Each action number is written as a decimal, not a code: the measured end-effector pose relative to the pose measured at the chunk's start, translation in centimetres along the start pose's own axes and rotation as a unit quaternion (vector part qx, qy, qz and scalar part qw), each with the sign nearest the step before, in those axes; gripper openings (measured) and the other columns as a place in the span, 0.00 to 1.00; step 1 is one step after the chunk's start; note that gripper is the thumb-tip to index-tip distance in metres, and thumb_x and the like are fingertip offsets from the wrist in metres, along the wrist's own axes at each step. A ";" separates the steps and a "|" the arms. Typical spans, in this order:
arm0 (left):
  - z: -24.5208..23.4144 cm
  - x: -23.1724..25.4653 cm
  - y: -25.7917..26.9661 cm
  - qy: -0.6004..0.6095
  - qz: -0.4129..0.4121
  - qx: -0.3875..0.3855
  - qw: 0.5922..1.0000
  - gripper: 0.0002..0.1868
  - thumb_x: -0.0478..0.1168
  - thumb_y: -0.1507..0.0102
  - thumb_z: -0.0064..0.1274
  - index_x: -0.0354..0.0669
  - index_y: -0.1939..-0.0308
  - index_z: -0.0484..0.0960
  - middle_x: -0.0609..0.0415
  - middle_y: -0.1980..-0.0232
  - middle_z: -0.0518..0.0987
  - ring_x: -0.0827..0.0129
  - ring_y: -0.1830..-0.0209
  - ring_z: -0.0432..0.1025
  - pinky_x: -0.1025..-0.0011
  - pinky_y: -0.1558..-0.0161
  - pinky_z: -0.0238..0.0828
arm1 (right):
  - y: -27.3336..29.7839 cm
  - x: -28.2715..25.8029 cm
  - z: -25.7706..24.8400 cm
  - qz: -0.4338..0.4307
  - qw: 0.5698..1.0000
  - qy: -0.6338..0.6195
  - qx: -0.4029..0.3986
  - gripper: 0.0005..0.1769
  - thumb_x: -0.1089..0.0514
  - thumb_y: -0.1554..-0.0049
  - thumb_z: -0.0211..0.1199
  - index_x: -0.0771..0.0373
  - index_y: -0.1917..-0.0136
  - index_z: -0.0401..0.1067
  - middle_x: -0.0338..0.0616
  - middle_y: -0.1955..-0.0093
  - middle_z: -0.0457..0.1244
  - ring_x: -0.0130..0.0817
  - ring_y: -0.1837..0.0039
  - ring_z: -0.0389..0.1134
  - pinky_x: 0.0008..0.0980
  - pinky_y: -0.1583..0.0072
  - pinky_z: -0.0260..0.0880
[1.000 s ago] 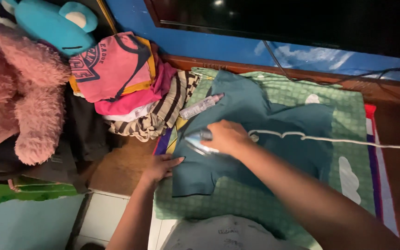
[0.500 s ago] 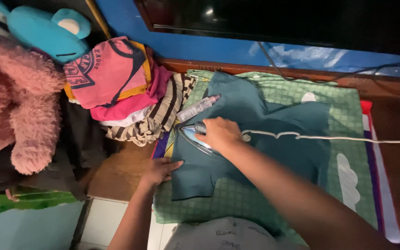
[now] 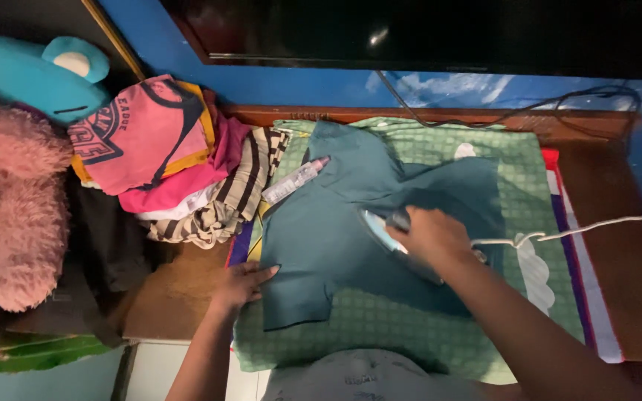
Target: Ironing a green shirt with a steam iron and using a spray bottle.
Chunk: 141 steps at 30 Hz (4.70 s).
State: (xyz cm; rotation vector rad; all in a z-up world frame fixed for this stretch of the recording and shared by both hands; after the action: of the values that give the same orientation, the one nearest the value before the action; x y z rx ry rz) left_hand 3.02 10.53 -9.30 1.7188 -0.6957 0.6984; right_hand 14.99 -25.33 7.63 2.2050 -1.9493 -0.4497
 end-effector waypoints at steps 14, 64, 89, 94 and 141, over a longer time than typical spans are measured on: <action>-0.2 0.5 -1.0 0.019 -0.007 -0.046 0.999 0.18 0.51 0.46 0.70 0.41 0.72 0.83 0.60 0.77 0.76 0.73 0.78 0.70 0.73 0.73 0.67 | 4.5 10.1 -1.1 0.165 0.983 -0.083 -0.011 0.39 0.26 0.46 0.59 0.63 0.43 0.74 0.54 0.54 0.75 0.48 0.50 0.78 0.47 0.45 0.77; 15.8 10.9 8.0 -0.481 0.567 -0.136 0.655 0.38 0.57 0.38 0.56 0.49 0.27 0.66 0.49 0.23 0.60 0.49 0.23 0.49 0.44 0.27 0.38 | 1.8 26.4 -2.7 0.077 0.833 -0.546 -0.050 0.25 0.57 0.49 0.66 0.60 0.37 0.74 0.43 0.53 0.70 0.31 0.51 0.70 0.38 0.48 0.73; 14.5 15.8 9.7 -0.375 0.518 -0.037 0.768 0.09 0.44 0.29 0.50 0.43 0.54 0.72 0.45 0.62 0.81 0.45 0.65 0.77 0.52 0.66 0.74 | 7.9 7.8 5.5 -0.177 0.951 0.008 0.253 0.55 0.49 0.69 0.73 0.54 0.26 0.69 0.55 0.31 0.62 0.56 0.29 0.63 0.58 0.35 0.62; 10.8 14.7 5.9 -0.514 0.491 0.031 0.703 0.21 0.30 0.44 0.52 0.48 0.47 0.80 0.46 0.41 0.77 0.50 0.47 0.75 0.56 0.53 0.76 | 7.6 11.0 2.1 -0.013 1.000 -0.021 0.014 0.29 0.59 0.49 0.62 0.44 0.34 0.73 0.36 0.32 0.66 0.40 0.31 0.67 0.40 0.32 0.68; 10.7 18.4 -8.1 -0.528 0.323 0.224 0.753 0.34 0.61 0.30 0.36 0.37 0.33 0.71 0.40 0.32 0.74 0.48 0.32 0.69 0.53 0.36 0.68 | 1.9 13.3 7.5 0.251 0.951 -0.145 0.106 0.44 0.27 0.45 0.61 0.64 0.31 0.64 0.59 0.34 0.64 0.52 0.32 0.67 0.49 0.36 0.71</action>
State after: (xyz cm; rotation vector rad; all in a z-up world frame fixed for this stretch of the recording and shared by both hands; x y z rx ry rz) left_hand 22.29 0.08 -2.95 2.2927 -2.1336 0.2562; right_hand 12.08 -38.16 -0.33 1.7110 -2.7192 -0.5232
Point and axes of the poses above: each hand's wrist, its own y-axis away from the middle knuckle, its own z-axis out of the palm, x = y × z, the point moved 2 cm from there along -y, towards the middle knuckle
